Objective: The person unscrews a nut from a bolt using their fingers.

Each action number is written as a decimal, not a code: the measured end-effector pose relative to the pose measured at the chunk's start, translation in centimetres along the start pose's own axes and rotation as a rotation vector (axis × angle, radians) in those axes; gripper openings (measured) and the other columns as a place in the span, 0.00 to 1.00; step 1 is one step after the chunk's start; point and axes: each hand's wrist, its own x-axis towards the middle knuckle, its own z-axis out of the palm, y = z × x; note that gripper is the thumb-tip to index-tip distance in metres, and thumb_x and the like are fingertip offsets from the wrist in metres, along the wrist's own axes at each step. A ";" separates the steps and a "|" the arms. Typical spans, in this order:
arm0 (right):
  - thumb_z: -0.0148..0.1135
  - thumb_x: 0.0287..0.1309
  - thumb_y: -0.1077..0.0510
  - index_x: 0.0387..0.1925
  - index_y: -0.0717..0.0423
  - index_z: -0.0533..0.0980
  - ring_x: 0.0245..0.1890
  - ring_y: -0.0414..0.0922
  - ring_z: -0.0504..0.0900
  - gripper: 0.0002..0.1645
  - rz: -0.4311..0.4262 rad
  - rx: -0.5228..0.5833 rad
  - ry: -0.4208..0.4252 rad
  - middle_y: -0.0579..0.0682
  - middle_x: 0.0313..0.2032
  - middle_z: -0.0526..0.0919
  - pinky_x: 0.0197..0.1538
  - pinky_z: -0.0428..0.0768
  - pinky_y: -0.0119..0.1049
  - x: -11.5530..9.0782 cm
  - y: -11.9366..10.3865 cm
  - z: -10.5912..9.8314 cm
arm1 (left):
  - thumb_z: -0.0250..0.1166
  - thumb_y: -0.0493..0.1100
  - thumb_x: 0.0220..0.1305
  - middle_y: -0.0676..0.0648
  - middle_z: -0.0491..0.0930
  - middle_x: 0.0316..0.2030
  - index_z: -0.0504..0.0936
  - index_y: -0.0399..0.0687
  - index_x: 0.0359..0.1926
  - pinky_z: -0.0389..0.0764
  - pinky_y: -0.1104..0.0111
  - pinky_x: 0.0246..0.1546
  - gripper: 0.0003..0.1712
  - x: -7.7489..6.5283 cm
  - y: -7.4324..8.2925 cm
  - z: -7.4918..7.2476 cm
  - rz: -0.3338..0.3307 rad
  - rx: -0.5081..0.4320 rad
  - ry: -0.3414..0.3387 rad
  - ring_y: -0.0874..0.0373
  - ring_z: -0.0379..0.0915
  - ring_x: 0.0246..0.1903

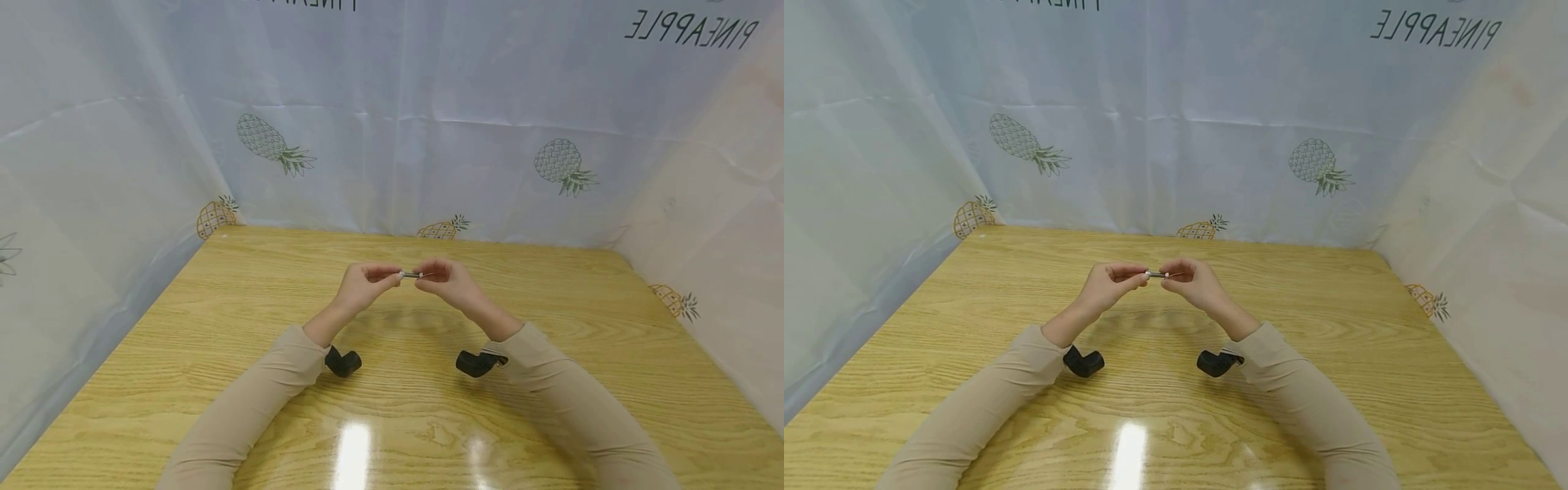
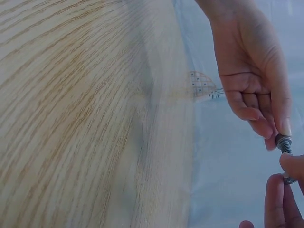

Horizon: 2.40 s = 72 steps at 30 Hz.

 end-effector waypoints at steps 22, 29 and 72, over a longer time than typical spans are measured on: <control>0.59 0.62 0.55 0.57 0.57 0.70 0.54 0.54 0.77 0.24 0.006 -0.002 -0.015 0.61 0.53 0.77 0.59 0.73 0.51 -0.1 -0.1 -0.2 | 0.64 0.43 0.61 0.40 0.84 0.44 0.82 0.41 0.49 0.80 0.63 0.48 0.16 0.0 0.0 0.0 0.004 0.001 -0.004 0.57 0.82 0.41; 0.49 0.68 0.49 0.55 0.63 0.72 0.43 0.48 0.84 0.24 0.034 0.009 -0.063 0.63 0.47 0.81 0.61 0.72 0.50 0.2 -0.2 -0.1 | 0.64 0.44 0.61 0.41 0.84 0.45 0.81 0.39 0.50 0.80 0.62 0.50 0.18 0.0 0.1 0.0 -0.004 0.011 0.004 0.54 0.82 0.43; 0.58 0.62 0.55 0.56 0.58 0.73 0.56 0.52 0.78 0.22 0.066 0.060 -0.065 0.59 0.54 0.79 0.66 0.65 0.54 0.0 -0.2 -0.1 | 0.63 0.41 0.62 0.37 0.83 0.46 0.81 0.37 0.50 0.80 0.62 0.48 0.17 -0.6 0.9 0.0 0.009 0.030 -0.001 0.52 0.82 0.43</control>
